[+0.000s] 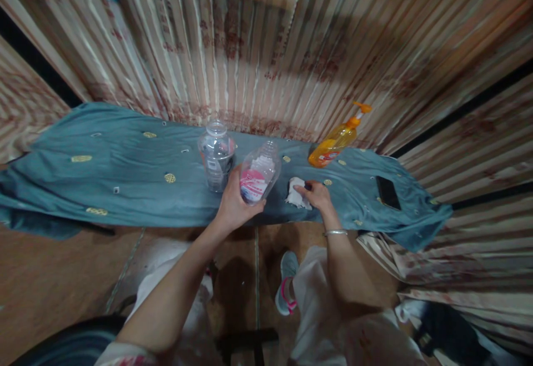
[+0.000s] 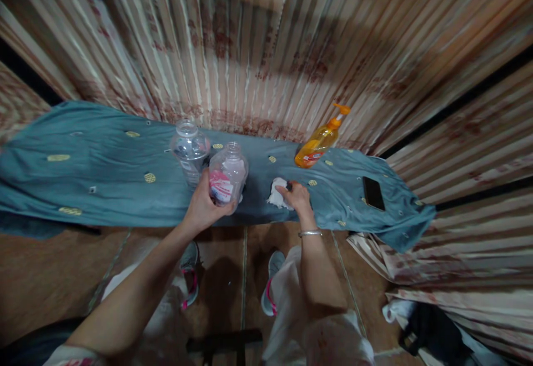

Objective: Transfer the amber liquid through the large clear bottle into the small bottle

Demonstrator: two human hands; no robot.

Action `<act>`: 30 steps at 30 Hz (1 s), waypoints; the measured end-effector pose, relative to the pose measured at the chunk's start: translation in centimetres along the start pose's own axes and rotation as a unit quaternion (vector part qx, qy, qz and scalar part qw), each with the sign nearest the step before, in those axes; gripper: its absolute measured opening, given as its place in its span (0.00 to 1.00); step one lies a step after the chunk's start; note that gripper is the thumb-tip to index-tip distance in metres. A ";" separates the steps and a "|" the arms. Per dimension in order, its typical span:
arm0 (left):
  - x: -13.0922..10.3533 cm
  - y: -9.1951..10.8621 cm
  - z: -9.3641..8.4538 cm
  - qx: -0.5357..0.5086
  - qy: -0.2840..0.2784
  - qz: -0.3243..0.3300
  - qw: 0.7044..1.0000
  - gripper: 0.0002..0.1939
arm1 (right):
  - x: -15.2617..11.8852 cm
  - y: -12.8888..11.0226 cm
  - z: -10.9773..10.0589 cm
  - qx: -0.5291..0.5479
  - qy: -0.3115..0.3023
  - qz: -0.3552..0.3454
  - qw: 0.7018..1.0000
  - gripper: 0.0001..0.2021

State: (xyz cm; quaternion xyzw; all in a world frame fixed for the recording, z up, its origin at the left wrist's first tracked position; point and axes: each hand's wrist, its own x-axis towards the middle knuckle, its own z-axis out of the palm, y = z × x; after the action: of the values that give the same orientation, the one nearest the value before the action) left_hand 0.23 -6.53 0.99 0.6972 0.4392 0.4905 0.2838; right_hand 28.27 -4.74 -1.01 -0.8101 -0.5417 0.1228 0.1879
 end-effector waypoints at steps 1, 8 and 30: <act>0.0 0.0 0.0 0.002 0.000 0.000 1.000 0.44 | 0.0 -0.1 0.6 0.000 -0.002 -0.002 1.000 0.15; -0.1 -0.6 -0.2 0.000 0.007 0.007 1.000 0.43 | 0.5 -0.3 1.2 0.039 0.078 -0.018 0.996 0.17; -0.1 -1.1 -0.8 0.013 0.010 0.000 1.000 0.44 | 1.5 0.1 2.6 -0.027 0.019 -0.074 0.997 0.23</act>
State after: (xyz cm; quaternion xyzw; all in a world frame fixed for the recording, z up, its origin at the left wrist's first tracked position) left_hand -0.90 -6.11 0.35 0.6960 0.4481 0.4915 0.2705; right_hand 27.89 -2.90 -3.43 -0.7749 -0.5992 0.0787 0.1851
